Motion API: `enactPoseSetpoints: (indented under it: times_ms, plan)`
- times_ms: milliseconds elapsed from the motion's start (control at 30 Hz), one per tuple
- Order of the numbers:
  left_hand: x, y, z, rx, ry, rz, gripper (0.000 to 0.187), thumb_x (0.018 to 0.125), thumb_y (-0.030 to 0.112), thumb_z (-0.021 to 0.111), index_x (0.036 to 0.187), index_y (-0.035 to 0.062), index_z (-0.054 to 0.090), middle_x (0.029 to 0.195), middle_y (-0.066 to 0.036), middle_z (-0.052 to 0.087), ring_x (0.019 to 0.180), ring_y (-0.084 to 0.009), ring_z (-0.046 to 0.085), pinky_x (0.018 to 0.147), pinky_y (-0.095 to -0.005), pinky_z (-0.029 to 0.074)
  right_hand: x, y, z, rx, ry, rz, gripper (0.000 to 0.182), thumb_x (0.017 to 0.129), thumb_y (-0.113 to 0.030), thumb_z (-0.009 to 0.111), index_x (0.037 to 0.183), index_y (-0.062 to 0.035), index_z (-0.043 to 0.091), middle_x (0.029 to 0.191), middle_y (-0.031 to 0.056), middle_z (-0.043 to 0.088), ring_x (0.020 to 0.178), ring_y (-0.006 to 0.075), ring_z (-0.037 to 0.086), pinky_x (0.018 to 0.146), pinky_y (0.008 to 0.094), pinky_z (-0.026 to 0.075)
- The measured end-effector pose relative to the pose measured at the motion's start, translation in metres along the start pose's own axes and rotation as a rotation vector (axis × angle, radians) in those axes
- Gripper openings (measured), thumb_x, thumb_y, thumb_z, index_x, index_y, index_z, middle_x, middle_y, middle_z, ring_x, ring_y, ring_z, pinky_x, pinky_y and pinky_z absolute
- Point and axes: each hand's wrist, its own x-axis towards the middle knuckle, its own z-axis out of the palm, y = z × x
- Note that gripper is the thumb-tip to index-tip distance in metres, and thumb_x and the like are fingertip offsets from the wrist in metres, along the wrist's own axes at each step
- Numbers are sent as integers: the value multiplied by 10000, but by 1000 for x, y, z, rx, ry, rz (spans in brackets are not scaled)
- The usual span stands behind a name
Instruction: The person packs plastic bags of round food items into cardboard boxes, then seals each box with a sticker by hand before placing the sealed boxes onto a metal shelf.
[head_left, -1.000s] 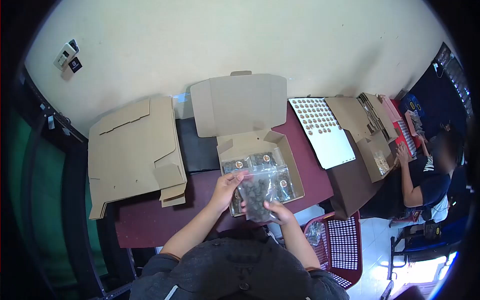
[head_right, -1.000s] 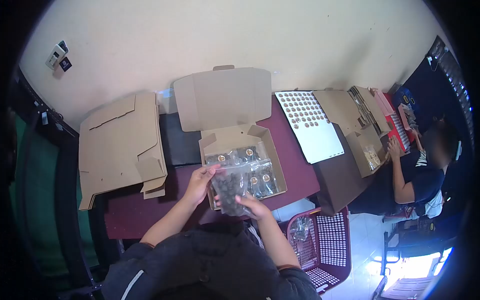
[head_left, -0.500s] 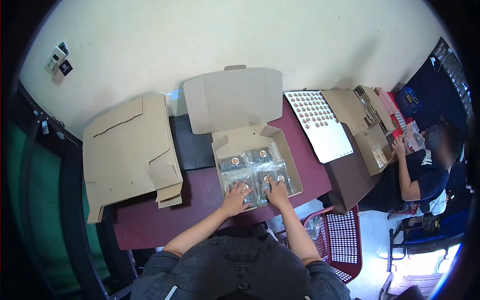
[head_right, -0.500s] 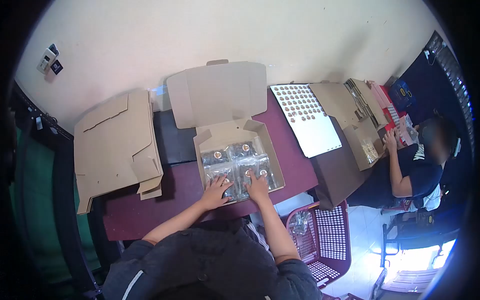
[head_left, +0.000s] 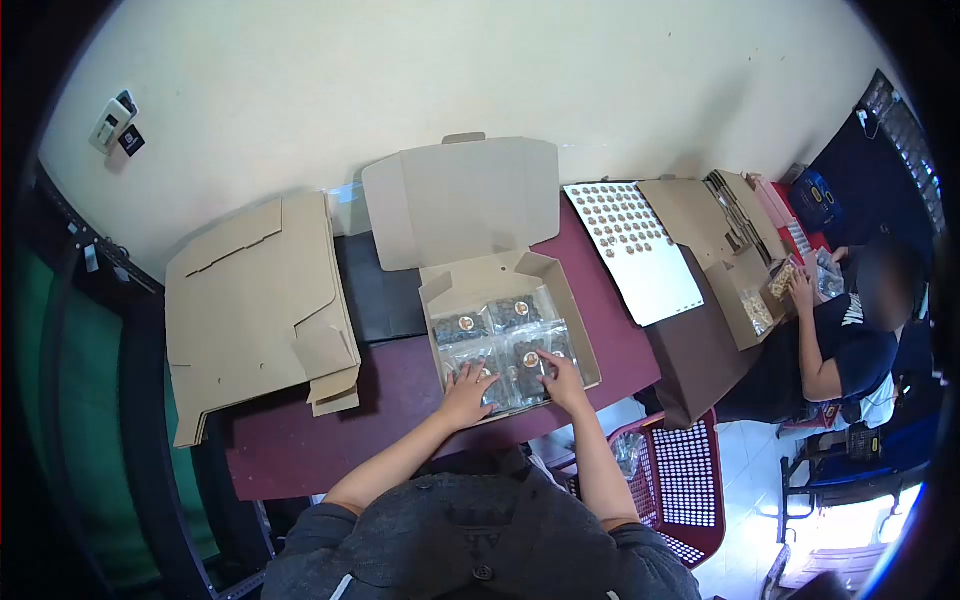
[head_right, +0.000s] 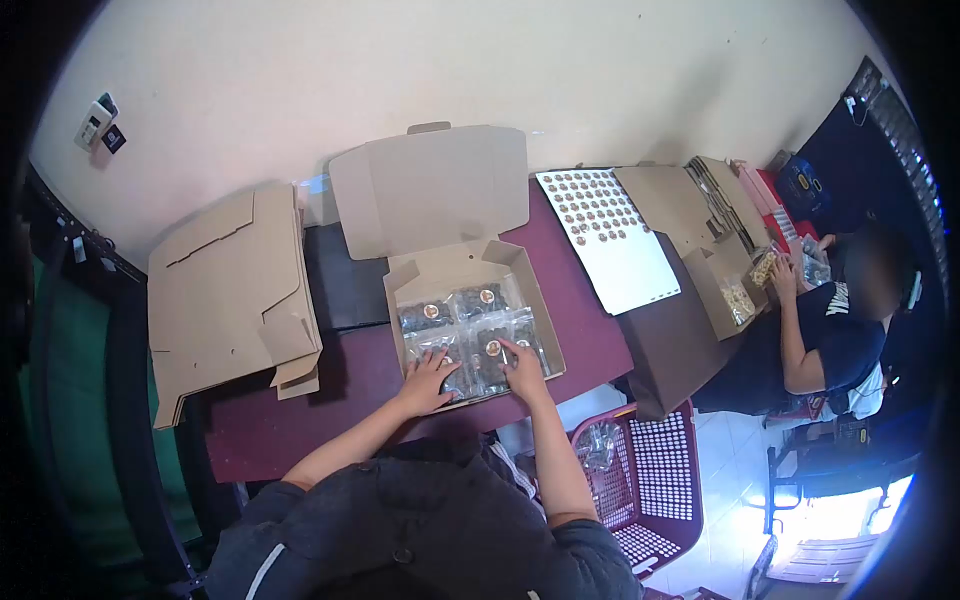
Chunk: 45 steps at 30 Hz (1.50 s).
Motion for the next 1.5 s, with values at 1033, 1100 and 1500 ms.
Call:
enactPoseSetpoints:
  times_ms: [1033,1100,1500]
  plan:
    - [36,234,115,-310,-233,693,291,813,43,516,1099,62,563,1270,-156,449,1235,-356,398,1024,-425,320,-283,250,-17,118,1006,871,213,752,-43,572,948,-48,655,961,171,615,964,324,562,861,372,434]
    - [45,257,151,-289,-343,716,283,814,44,517,1093,60,565,1255,-167,451,1209,-359,419,1003,-394,346,-306,285,8,319,998,1021,189,764,-66,575,930,-42,661,909,164,647,862,296,618,788,366,473]
    - [163,224,408,257,-673,202,534,727,278,655,1196,71,508,1286,-203,429,1254,-331,353,1050,-377,301,-299,403,102,756,480,1117,268,812,-138,575,1057,-40,619,971,156,656,913,243,626,816,341,478]
